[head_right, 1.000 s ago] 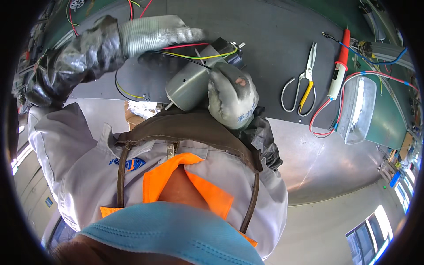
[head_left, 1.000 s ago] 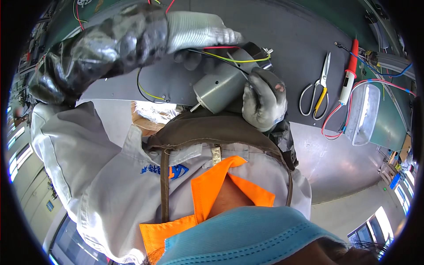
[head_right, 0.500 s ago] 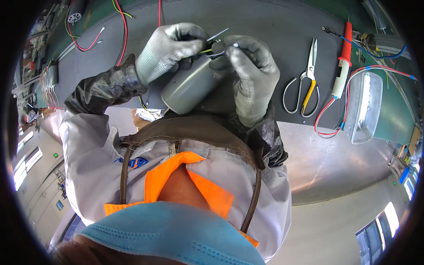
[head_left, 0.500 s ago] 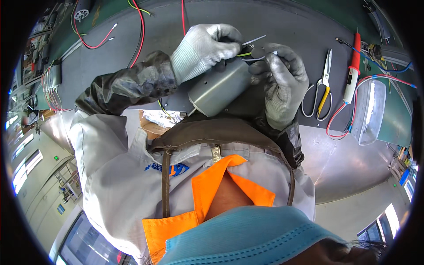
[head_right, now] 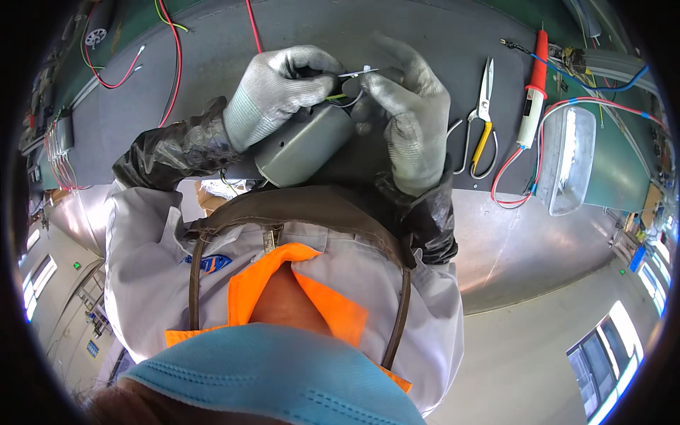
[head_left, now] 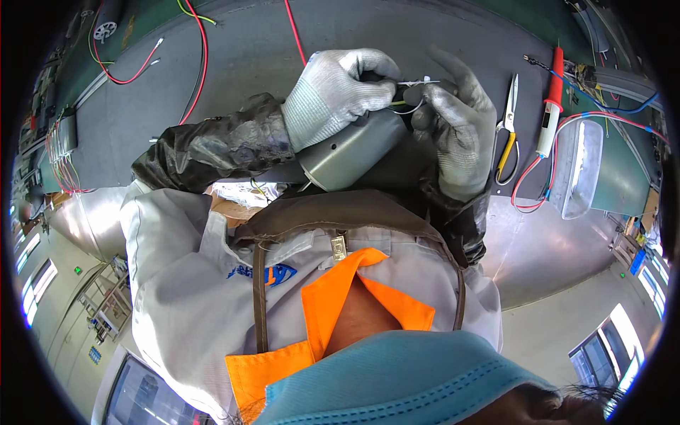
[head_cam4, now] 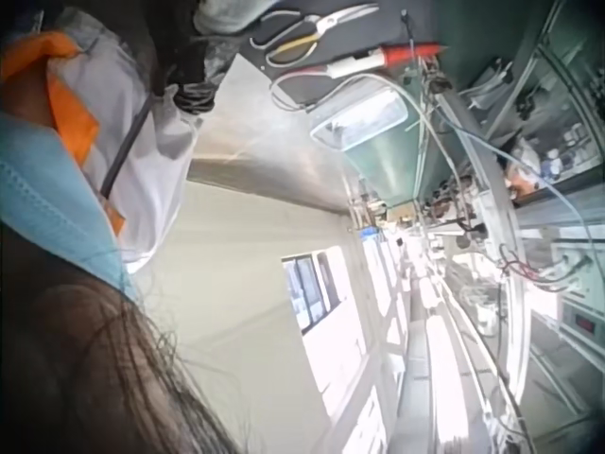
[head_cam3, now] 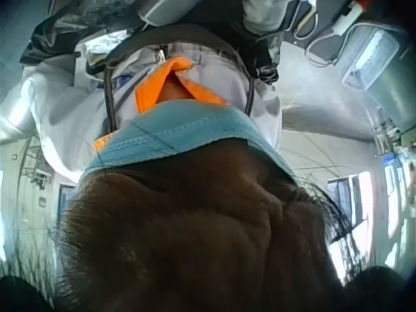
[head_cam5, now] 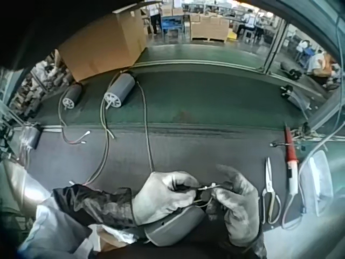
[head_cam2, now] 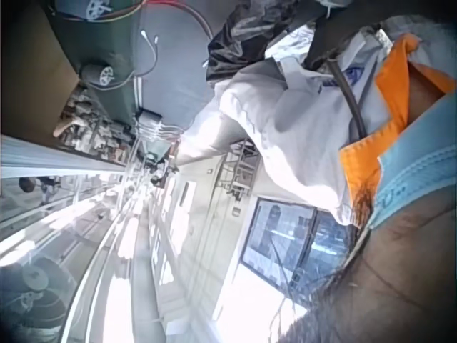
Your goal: Assemble and test small electric motors by connecting wires and placing them on a conveyor.
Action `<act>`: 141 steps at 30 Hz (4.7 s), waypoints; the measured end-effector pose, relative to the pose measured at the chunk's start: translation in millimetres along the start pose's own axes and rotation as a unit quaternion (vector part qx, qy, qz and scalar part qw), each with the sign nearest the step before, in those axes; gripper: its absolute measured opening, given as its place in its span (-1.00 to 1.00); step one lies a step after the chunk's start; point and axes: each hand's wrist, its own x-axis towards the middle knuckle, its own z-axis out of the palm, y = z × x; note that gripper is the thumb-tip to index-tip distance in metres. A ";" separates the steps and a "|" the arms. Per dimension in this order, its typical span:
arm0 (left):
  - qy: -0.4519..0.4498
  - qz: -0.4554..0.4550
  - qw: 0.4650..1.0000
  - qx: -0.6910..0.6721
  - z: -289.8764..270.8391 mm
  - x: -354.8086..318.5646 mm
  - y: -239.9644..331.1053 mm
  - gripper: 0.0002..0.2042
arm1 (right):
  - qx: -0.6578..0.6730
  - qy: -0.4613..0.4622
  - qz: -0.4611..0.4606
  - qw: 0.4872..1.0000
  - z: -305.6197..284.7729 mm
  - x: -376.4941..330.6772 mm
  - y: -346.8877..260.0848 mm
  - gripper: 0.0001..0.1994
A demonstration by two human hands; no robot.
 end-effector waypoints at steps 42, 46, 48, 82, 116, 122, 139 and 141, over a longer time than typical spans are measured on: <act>0.079 -0.015 0.970 -0.231 20.3 -26.8 10.6 -0.70 | -0.333 -0.035 -0.157 0.929 -37.7 3.9 4.8 -0.88; 0.106 0.046 0.984 -0.136 30.1 -34.8 4.6 -0.73 | -0.291 0.099 -0.187 0.933 -50.9 2.4 11.7 -0.93; 0.103 0.077 0.983 -0.131 31.6 -30.3 -5.5 -0.75 | -0.281 0.108 -0.189 0.935 -54.2 9.9 13.7 -0.95; -0.038 0.330 0.735 0.591 -4.7 -20.2 31.8 -0.61 | -0.458 0.151 -0.393 0.783 -81.8 7.0 3.1 -0.74; -0.138 0.103 0.970 -0.170 -3.2 66.7 18.8 -0.74 | -0.813 -0.124 -0.128 0.554 -47.0 -63.9 -35.3 -0.27; -0.069 0.152 0.981 -0.102 -17.3 26.9 35.2 -0.74 | -0.789 -0.144 -0.203 0.562 -34.4 -64.3 -34.0 -0.31; 0.005 0.410 0.852 0.326 -27.4 -60.5 -50.2 -0.25 | -0.444 -0.172 0.199 0.857 -72.3 -48.9 21.8 -0.48; 0.039 0.406 0.867 0.287 -1.8 -60.7 -58.3 -0.33 | -0.186 -0.190 0.300 0.916 -45.7 -38.3 36.3 -0.47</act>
